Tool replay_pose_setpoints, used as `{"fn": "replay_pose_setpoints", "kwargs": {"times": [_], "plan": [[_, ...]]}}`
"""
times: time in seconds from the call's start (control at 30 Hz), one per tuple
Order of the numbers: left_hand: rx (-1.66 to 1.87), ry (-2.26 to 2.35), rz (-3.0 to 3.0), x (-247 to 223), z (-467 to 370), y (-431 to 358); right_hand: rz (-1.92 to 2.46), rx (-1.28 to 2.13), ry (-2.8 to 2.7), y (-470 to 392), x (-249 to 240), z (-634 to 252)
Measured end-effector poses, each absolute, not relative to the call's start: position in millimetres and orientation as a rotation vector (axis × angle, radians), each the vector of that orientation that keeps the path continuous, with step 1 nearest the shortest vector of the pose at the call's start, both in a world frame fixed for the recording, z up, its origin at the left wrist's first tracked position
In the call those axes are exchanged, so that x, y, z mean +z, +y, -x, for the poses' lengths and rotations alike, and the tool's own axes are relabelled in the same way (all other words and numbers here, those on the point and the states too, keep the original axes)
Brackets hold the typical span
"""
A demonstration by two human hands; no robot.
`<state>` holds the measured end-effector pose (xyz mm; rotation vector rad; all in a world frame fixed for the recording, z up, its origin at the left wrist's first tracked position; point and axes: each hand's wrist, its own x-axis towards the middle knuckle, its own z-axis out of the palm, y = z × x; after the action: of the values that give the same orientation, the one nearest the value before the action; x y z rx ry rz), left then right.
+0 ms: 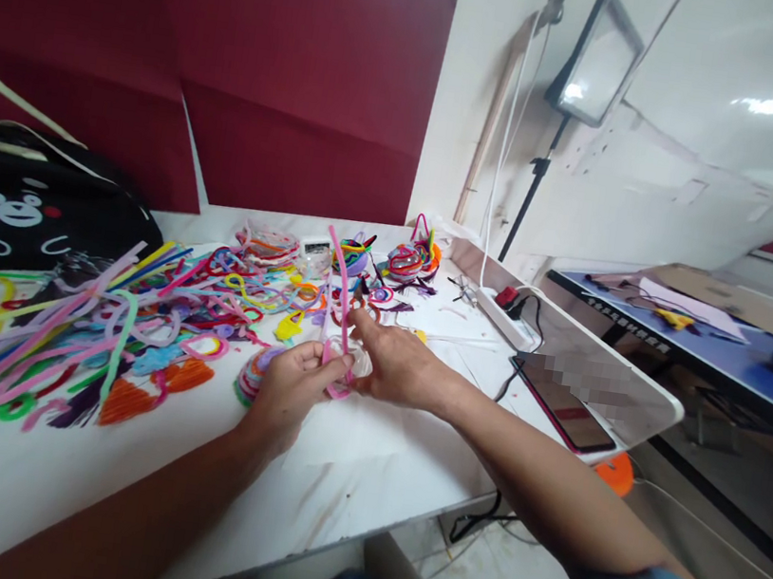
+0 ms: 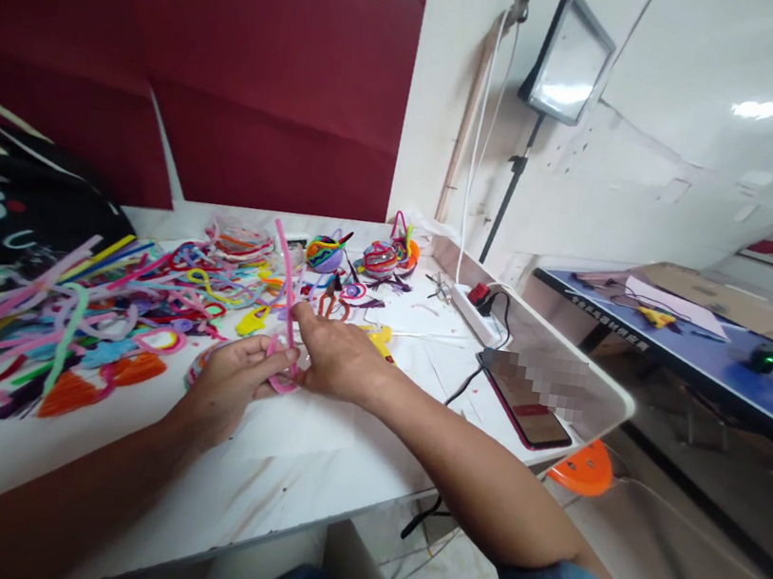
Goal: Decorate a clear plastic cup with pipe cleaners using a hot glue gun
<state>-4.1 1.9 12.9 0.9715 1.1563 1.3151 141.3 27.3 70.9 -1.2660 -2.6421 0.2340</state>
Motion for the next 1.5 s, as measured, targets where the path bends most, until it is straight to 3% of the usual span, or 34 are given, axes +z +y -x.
{"fn": "replay_pose_setpoints", "kwargs": {"times": [0.63, 1.1, 1.5], "plan": [[1.397, 1.062, -0.855, 24.0, 11.9, 5.2, 0.972, 0.608, -2.292, 39.7, 58.0, -163.0], [1.448, 1.018, -0.736, 21.2, 10.2, 8.2, 1.581, 0.239, -2.41, 66.2, 50.9, -234.0], [1.484, 0.976, -0.723, 30.2, 9.9, 6.1, 1.816, 0.546, -2.19, 77.1, 20.7, -230.7]]}}
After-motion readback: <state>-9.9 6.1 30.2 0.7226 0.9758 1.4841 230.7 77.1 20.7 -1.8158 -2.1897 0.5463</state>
